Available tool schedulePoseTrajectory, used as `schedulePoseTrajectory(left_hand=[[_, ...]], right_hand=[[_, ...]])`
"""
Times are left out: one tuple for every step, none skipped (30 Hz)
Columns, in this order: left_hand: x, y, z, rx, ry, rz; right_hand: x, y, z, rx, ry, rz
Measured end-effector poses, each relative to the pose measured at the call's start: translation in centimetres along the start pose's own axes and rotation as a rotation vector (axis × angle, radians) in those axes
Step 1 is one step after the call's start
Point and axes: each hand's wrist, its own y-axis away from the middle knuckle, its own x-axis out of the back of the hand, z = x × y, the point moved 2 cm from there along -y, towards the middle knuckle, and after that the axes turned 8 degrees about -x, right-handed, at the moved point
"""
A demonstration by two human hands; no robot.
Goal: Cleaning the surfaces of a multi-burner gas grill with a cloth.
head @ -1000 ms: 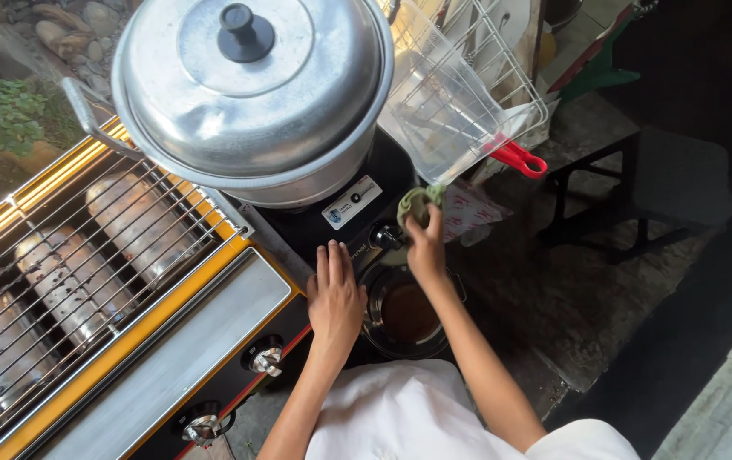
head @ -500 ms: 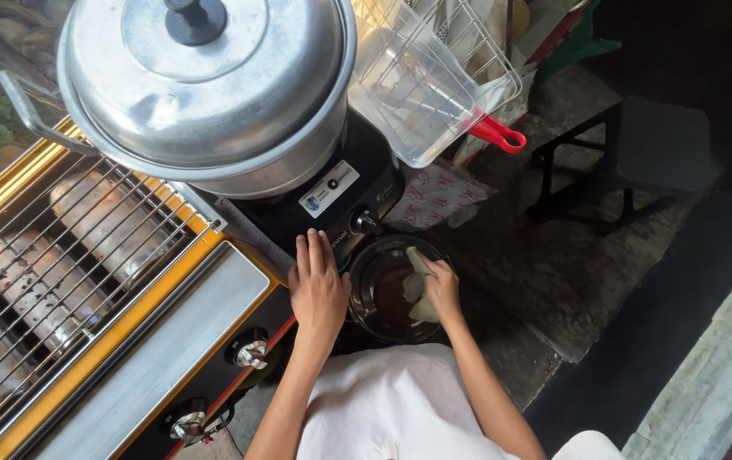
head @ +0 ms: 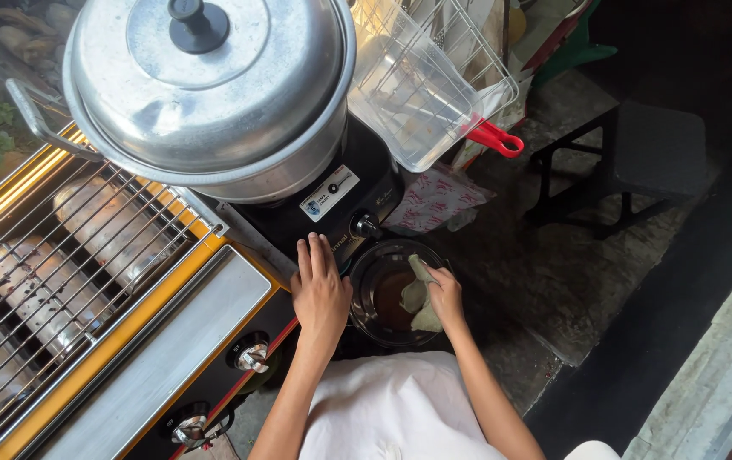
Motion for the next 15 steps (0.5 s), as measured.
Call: schedulePoseTrajectory(left_hand=[[-0.1, -0.1, -0.1, 0.004, 0.000, 0.002], [-0.2, 0.0, -0.1, -0.002, 0.006, 0.002], [-0.3, 0.0, -0.2, -0.009, 0.011, 0.002], [-0.1, 0.0, -0.3, -0.003, 0.010, 0.002], [0.0, 0.0, -0.3, -0.008, 0.020, 0.009], [0.2, 0.0, -0.3, -0.013, 0.030, 0.017], [0.2, 0.0, -0.3, -0.007, 0.028, 0.018], [0.3, 0.0, -0.2, -0.011, 0.025, 0.017], [0.4, 0.0, -0.2, -0.015, 0.023, 0.015], [0.4, -0.1, -0.2, -0.006, 0.022, 0.016], [0.5, -0.1, -0.2, -0.009, 0.034, 0.014], [0.5, 0.1, -0.3, -0.004, 0.045, 0.011], [0.3, 0.0, -0.2, 0.011, 0.044, 0.009], [0.2, 0.1, -0.2, 0.014, 0.048, 0.020], [0.0, 0.1, -0.2, 0.017, 0.052, 0.032]], right_hand=[[0.0, -0.1, 0.0, 0.003, 0.001, -0.002], [-0.1, -0.2, 0.0, 0.005, -0.001, -0.004], [-0.2, -0.2, 0.0, 0.007, -0.003, -0.006], [-0.2, -0.2, -0.3, 0.009, -0.002, -0.011], [-0.1, -0.1, -0.5, 0.014, 0.005, -0.010], [-0.1, -0.1, -0.8, 0.020, 0.012, -0.010], [-0.1, -0.1, -0.9, 0.024, 0.012, -0.015], [-0.1, -0.2, -1.0, 0.025, 0.019, -0.009], [-0.1, -0.2, -1.1, 0.027, 0.025, -0.003], [0.0, -0.4, -1.0, 0.032, 0.028, -0.010], [0.0, -0.5, -0.8, 0.040, 0.030, -0.003], [-0.1, -0.5, -0.6, 0.049, 0.033, -0.003], [-0.1, -0.6, -0.3, 0.055, 0.037, -0.017], [-0.1, -0.7, 0.1, 0.053, 0.036, -0.016], [-0.2, -0.8, 0.4, 0.051, 0.036, -0.014]])
